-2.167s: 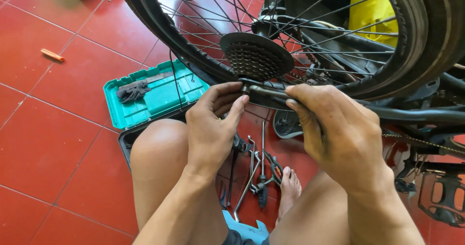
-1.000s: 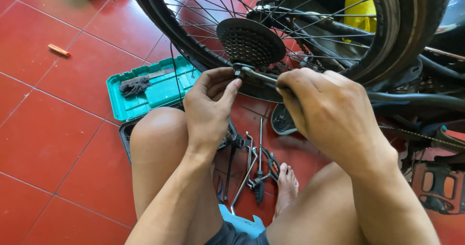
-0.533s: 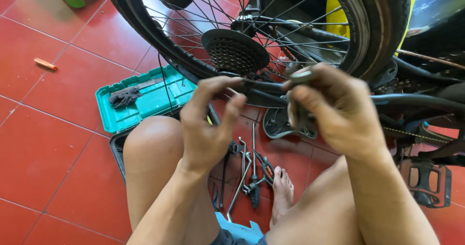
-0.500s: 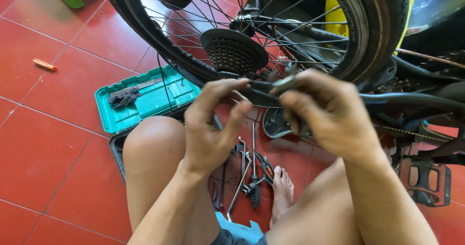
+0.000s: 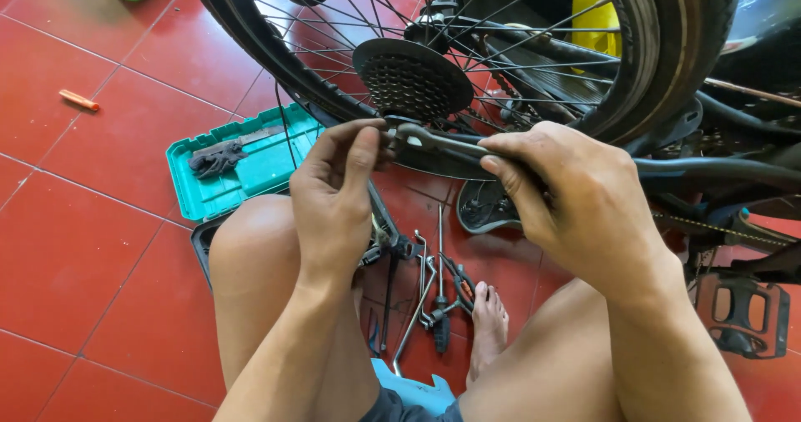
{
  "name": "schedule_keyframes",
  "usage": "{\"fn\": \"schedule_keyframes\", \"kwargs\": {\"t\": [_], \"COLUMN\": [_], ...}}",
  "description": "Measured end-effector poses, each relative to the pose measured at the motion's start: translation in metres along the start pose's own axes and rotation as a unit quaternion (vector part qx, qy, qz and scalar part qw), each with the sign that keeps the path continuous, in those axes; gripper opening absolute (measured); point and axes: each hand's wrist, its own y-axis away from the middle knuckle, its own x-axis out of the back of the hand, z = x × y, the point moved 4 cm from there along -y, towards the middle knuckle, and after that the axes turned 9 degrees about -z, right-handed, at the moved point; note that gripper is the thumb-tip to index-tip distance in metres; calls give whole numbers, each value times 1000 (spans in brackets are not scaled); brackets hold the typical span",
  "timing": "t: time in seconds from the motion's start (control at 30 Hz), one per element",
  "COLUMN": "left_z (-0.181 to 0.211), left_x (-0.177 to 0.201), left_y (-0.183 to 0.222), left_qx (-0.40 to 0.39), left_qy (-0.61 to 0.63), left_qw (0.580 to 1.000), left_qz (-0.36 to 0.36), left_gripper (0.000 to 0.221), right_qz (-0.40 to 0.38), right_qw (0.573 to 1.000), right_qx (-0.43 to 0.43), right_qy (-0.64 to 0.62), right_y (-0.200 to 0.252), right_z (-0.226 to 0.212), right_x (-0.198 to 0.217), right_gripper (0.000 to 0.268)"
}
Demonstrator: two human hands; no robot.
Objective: Repairing and cleaning the rear gear assembly of a bicycle using wrenches and a cleaning brush.
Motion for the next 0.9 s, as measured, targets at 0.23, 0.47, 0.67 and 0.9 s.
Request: {"fn": "schedule_keyframes", "kwargs": {"t": [0.23, 0.47, 0.67, 0.9], "left_z": [-10, -16, -18, -16], "left_x": [-2, -3, -3, -3], "left_y": [-5, -5, -6, -4], "left_qx": [0, 9, 19, 7], "left_qy": [-153, -138, -127, -115], "left_qw": [988, 990, 992, 993], "left_qz": [-25, -18, -7, -3], "left_gripper": [27, 29, 27, 28], "right_qz": [-15, -16, -39, -79], "right_qw": [998, 996, 989, 956], "right_qx": [-24, -11, -60, -97], "right_qy": [60, 90, 128, 264], "right_y": [-13, -31, -23, -17], "right_z": [2, -4, 4, 10], "right_x": [-17, -18, -25, -44], "right_gripper": [14, 13, 14, 23]}}
